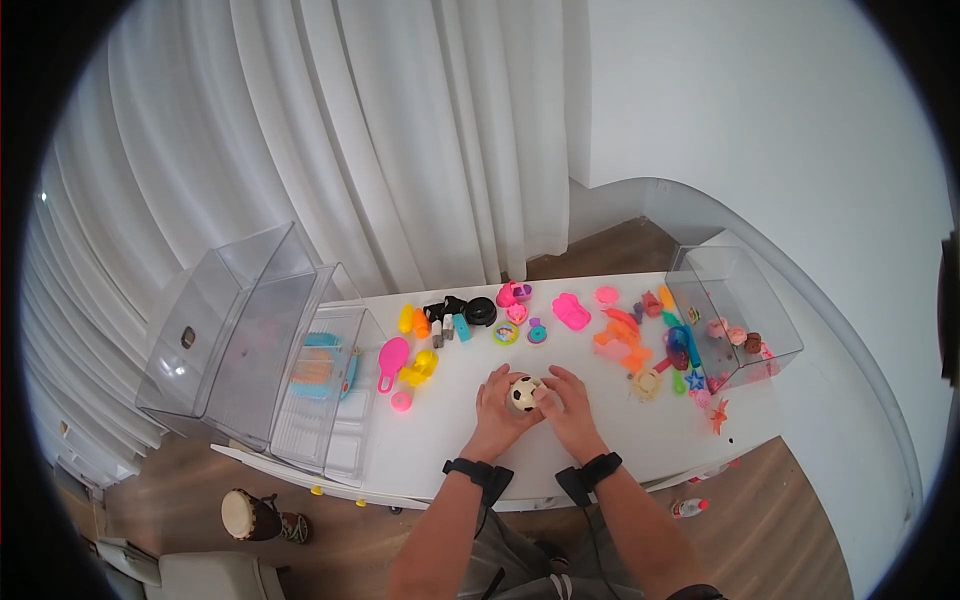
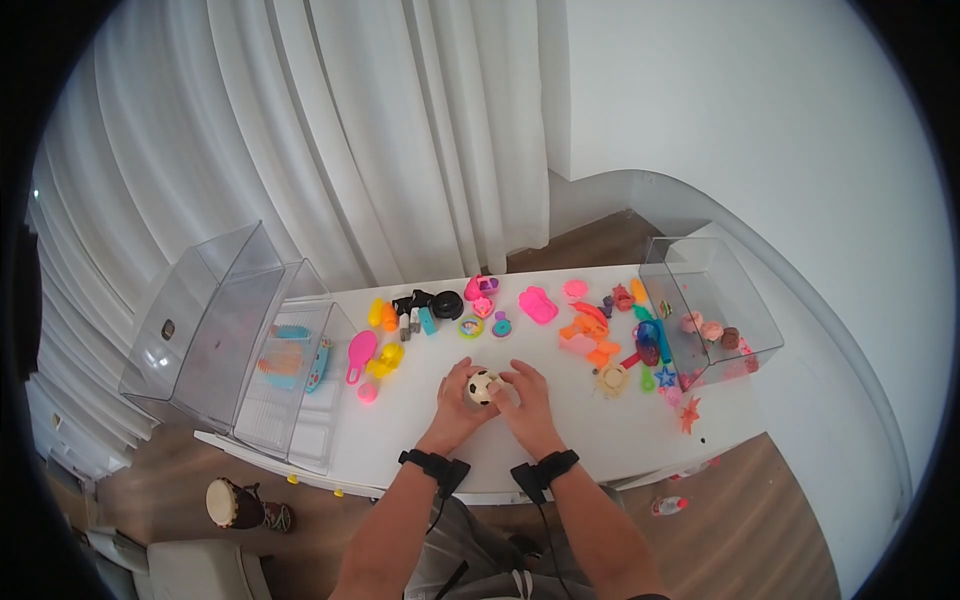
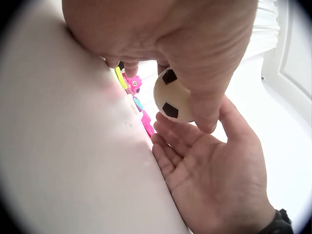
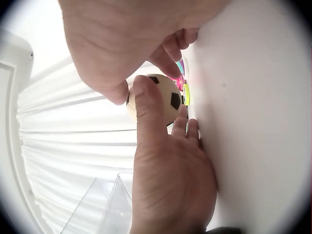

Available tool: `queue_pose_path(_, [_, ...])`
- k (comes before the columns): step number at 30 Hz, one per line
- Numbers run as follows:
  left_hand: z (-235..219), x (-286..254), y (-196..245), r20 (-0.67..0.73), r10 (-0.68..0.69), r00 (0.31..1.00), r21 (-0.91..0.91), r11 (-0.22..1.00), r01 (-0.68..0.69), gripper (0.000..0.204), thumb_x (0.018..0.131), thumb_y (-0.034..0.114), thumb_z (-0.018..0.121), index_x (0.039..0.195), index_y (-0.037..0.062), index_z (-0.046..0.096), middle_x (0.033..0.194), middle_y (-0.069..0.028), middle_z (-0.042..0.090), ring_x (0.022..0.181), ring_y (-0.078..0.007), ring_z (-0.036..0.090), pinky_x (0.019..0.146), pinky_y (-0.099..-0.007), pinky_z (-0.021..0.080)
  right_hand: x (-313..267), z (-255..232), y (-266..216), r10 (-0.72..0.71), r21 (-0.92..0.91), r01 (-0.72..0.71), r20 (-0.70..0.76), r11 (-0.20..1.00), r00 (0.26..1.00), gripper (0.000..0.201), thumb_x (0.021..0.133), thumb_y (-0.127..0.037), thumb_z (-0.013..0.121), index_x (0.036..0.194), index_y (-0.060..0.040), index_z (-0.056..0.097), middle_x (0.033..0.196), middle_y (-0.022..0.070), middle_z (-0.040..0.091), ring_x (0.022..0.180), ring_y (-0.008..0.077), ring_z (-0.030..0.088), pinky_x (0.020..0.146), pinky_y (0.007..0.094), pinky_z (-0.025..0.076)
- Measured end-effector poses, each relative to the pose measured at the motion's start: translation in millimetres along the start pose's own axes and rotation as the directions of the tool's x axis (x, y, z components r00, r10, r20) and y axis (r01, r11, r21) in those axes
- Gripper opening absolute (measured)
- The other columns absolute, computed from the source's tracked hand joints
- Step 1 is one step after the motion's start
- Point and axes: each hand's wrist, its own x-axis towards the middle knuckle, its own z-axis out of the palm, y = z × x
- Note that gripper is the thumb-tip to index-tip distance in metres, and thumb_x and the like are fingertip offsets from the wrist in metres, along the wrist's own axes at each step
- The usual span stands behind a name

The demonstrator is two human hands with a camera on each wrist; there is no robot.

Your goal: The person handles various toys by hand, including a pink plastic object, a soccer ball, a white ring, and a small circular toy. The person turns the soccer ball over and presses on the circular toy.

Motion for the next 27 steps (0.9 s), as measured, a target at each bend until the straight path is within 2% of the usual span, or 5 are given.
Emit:
queue_pose_path(5, [-5.4,-1.4,10.5,0.01,-0.033,0.999,-0.008,0.999,0.033,0.094,0.072,0.045,0.097,0.145,0.0088,0.051,0.157,-0.022,0.049,0.154,-0.0405,0.038,0.125,-0.0626,0.023,1.9,-2.0,-7.9,-0.075,-0.093,0.078,0.033,0.993,0.997,0.039,0.104,-0.033,0.069,0.123,0.0006,0.069,0.14,0.0199,0.062,0.135,0.0358,0.055,0.116,0.0461,0.042])
queue_pose_path(7, [-8.0,-3.4,18.0,-0.03,-0.072,0.997,-0.053,0.996,0.07,0.096,0.072,0.046,0.097,0.146,0.0077,0.05,0.157,-0.0225,0.049,0.154,-0.0413,0.039,0.126,-0.0613,0.023,3.2,-7.2,-20.1,0.339,0.512,-0.293,0.003,0.808,0.941,0.042,0.108,-0.036,0.064,0.124,0.0029,0.068,0.14,0.0202,0.062,0.138,0.0342,0.053,0.117,0.0436,0.041])
queue_pose_path(17, [-8.7,-0.8,19.3,-0.03,-0.1,0.995,-0.069,0.993,0.097,0.075,0.074,0.041,0.096,0.131,0.0093,0.058,0.154,-0.0223,0.052,0.151,-0.0422,0.042,0.126,-0.0597,0.023,0.9,-4.8,-5.7,0.115,0.296,-0.102,-0.028,0.95,0.993,0.04,0.107,-0.034,0.062,0.126,0.001,0.068,0.143,0.0207,0.06,0.138,0.0373,0.052,0.117,0.0445,0.04])
queue_pose_path(22, [-4.9,0.1,10.2,-0.036,-0.031,0.999,-0.063,0.998,0.029,0.065,0.075,0.038,0.096,0.125,0.0135,0.062,0.153,-0.0225,0.054,0.153,-0.0413,0.041,0.124,-0.063,0.024,-1.9,2.6,-5.5,-0.077,-0.121,0.073,-0.028,0.99,0.997,0.04,0.098,-0.03,0.073,0.124,-0.0006,0.067,0.143,0.0219,0.06,0.13,0.0413,0.057,0.113,0.0476,0.044])
queue_pose_path(27, [-9.7,-3.6,18.5,-0.022,-0.064,0.998,-0.08,0.995,0.062,0.093,0.072,0.045,0.097,0.144,0.0085,0.051,0.158,-0.0223,0.049,0.155,-0.0395,0.038,0.127,-0.0607,0.021,1.8,-4.5,-1.8,0.166,0.21,-0.141,-0.109,0.967,0.98,0.04,0.108,-0.035,0.061,0.126,0.0006,0.066,0.131,0.0155,0.066,0.12,0.0282,0.062,0.107,0.0399,0.047])
